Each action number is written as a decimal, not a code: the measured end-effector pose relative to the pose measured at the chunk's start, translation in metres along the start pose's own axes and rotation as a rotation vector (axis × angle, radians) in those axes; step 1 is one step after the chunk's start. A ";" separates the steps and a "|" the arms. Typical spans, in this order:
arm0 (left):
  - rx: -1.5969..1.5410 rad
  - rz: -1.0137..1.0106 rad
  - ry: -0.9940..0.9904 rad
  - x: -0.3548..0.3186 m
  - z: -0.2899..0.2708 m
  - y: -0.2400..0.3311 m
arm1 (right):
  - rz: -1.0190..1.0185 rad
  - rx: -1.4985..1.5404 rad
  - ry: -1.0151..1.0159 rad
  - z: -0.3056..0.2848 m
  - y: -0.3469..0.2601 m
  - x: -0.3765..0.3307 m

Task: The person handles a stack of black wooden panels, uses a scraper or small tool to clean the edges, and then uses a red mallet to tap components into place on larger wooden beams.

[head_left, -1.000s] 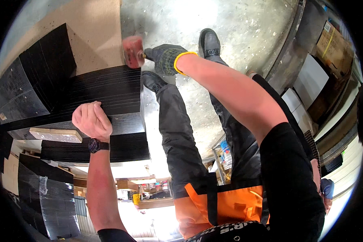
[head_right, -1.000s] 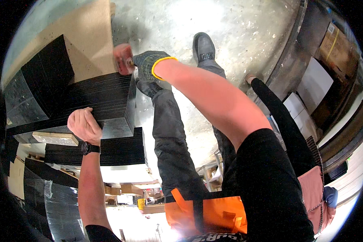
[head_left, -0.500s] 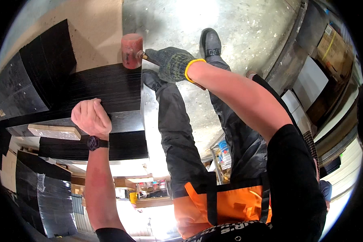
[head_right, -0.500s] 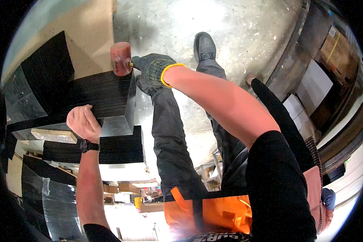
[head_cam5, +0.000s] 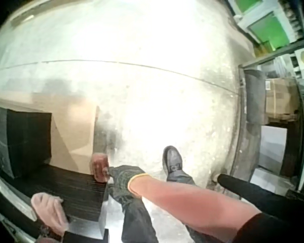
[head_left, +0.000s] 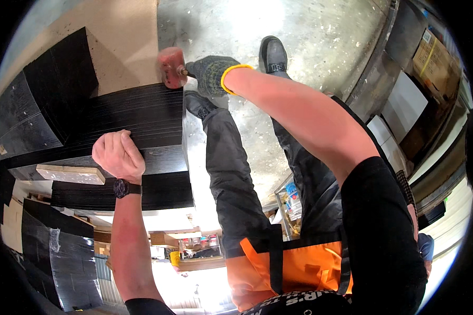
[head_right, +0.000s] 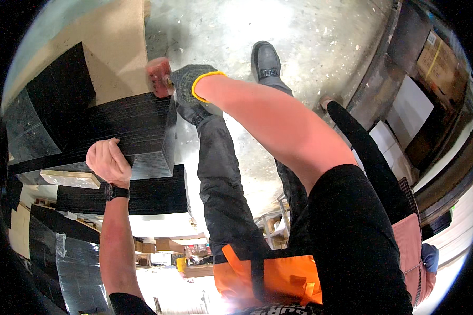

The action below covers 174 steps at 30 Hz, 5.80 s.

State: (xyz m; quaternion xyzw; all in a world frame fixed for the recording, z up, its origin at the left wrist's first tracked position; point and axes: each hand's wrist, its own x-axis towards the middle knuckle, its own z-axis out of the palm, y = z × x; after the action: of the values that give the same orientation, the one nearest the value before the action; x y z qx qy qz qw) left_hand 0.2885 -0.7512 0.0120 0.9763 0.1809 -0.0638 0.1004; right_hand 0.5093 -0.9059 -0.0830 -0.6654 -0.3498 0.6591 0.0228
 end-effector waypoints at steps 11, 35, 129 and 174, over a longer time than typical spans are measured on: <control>0.000 -0.038 0.004 -0.007 -0.001 -0.001 | -0.104 -0.010 -0.027 0.008 -0.007 -0.057; 0.016 -0.046 0.025 -0.005 0.003 0.000 | 0.054 0.008 0.076 0.020 0.005 0.014; 0.046 0.133 -0.034 0.003 -0.003 -0.002 | 0.452 1.235 -0.012 0.207 -0.059 -0.092; 0.058 0.033 -0.035 -0.003 -0.001 -0.003 | -0.101 0.027 0.111 0.014 -0.004 -0.066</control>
State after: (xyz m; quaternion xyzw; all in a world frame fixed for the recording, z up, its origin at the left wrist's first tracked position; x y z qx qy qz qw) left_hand 0.2847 -0.7490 0.0128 0.9804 0.1612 -0.0844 0.0762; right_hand 0.5025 -0.9415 -0.0264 -0.6819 -0.3722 0.6240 0.0845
